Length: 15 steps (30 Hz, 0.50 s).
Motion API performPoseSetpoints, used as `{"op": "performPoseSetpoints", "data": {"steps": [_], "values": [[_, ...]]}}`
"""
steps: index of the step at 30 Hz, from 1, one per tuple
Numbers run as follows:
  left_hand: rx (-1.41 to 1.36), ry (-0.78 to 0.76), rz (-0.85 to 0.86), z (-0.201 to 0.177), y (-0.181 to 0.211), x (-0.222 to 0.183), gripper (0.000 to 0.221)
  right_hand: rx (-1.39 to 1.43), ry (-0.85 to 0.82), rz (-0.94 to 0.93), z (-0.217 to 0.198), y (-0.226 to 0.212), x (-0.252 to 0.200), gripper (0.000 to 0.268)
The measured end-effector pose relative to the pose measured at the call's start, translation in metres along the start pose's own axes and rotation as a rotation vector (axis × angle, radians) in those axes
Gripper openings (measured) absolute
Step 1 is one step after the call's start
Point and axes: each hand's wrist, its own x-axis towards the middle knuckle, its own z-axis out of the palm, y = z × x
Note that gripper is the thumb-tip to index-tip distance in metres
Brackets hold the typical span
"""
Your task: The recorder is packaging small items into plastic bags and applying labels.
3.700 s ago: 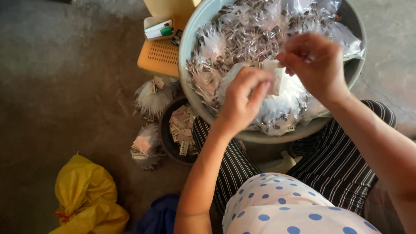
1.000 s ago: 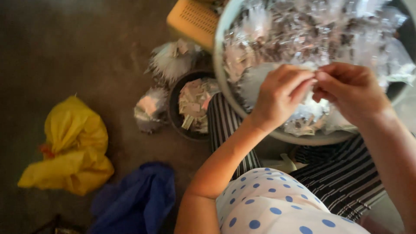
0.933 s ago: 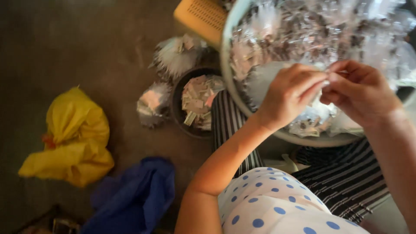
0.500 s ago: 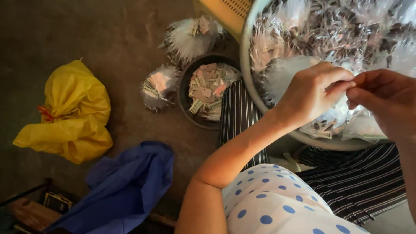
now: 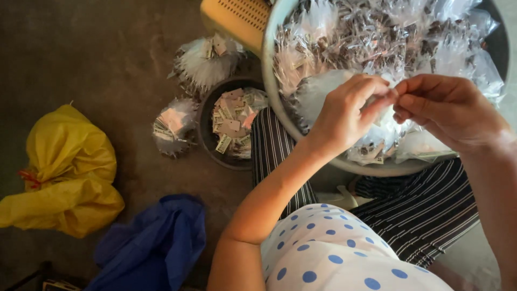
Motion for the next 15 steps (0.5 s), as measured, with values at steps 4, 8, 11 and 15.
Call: {"op": "performPoseSetpoints", "data": {"steps": [4, 8, 11, 15], "values": [[0.238, 0.078, 0.040, 0.008, 0.004, -0.002, 0.010, -0.373, 0.166, -0.136, 0.015, -0.016, -0.002, 0.022], [0.091, 0.072, 0.022, 0.012, -0.014, -0.005, 0.017, -0.519, 0.091, -0.167, 0.007, -0.019, 0.000, 0.023], [0.001, 0.019, -0.014, 0.005, -0.005, -0.007, 0.007, -0.557, 0.068, -0.059, 0.002, -0.015, 0.001, 0.020], [0.039, 0.052, 0.010, 0.004, -0.003, -0.010, 0.019, -0.227, -0.013, 0.025, -0.014, -0.001, 0.008, 0.022]]}}
